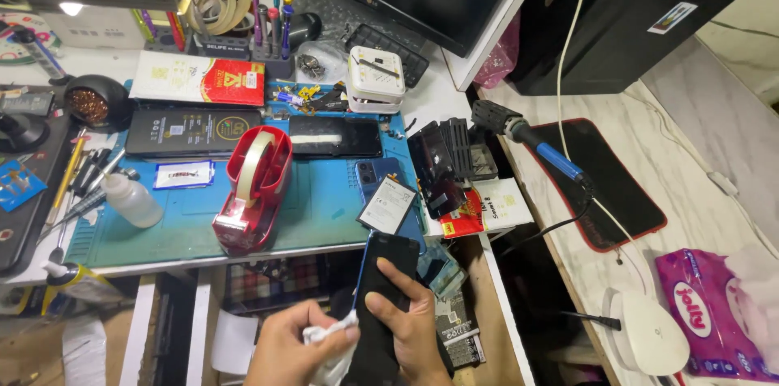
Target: Cleaning and inspecting internal components of a mobile phone during repair
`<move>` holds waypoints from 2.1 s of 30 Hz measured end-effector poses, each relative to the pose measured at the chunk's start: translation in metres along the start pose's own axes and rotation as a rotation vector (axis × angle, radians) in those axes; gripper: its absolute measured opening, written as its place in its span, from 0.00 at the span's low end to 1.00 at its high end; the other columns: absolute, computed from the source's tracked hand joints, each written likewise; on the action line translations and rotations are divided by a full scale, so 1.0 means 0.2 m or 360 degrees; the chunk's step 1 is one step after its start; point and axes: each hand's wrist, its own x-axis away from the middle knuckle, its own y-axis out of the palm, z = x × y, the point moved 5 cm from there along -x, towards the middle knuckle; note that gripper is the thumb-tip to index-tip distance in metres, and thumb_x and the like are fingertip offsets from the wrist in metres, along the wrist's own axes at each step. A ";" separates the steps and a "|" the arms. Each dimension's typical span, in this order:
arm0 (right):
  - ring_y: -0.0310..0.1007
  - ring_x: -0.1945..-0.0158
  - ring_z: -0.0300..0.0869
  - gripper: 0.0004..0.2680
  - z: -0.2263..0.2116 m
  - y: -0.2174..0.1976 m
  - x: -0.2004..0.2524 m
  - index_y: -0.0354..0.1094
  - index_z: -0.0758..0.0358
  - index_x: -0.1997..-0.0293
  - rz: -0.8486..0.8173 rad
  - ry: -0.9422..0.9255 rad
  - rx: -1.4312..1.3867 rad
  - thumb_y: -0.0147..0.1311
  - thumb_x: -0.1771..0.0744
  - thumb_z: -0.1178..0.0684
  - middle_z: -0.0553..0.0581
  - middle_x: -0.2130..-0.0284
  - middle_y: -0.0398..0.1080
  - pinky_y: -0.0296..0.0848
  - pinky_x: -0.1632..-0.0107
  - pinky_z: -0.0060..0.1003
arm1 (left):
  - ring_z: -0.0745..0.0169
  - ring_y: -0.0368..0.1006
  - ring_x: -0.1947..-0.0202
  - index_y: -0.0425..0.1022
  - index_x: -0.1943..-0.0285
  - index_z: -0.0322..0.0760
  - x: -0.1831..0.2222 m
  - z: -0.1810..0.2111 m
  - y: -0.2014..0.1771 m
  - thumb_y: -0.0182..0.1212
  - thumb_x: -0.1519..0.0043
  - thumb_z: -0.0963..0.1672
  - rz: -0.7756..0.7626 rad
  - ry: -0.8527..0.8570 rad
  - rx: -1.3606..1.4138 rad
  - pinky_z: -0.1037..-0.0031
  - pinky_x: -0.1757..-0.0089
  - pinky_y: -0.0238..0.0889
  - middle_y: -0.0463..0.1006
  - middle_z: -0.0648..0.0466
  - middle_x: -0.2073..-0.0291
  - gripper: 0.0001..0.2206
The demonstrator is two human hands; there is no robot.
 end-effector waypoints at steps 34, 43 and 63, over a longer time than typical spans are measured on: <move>0.75 0.37 0.42 0.19 -0.08 -0.01 -0.03 0.79 0.57 0.46 0.0170 -0.0392 0.0621 0.71 0.42 0.54 0.57 0.47 0.81 0.65 0.30 0.42 | 0.69 0.66 0.84 0.78 0.84 0.31 0.08 -0.18 -0.10 0.90 0.56 0.40 -0.0017 -0.0022 -0.0283 0.77 0.76 0.54 0.79 0.51 0.88 0.17; 0.79 0.55 0.44 0.20 -0.04 -0.03 -0.02 0.78 0.64 0.44 0.0179 -0.0322 0.0342 0.69 0.41 0.61 0.62 0.55 0.82 0.79 0.50 0.37 | 0.68 0.66 0.78 0.76 0.79 0.35 -0.01 0.20 0.06 0.82 0.51 0.41 -0.0039 0.0135 -0.0197 0.73 0.72 0.58 0.76 0.54 0.83 0.14; 0.77 0.46 0.37 0.18 -0.04 -0.03 -0.01 0.79 0.60 0.45 -0.0023 -0.0544 0.0726 0.70 0.41 0.54 0.56 0.52 0.83 0.69 0.39 0.35 | 0.71 0.66 0.81 0.78 0.83 0.35 0.02 0.10 -0.02 0.87 0.55 0.41 -0.0039 0.0135 -0.0343 0.75 0.74 0.58 0.79 0.55 0.86 0.16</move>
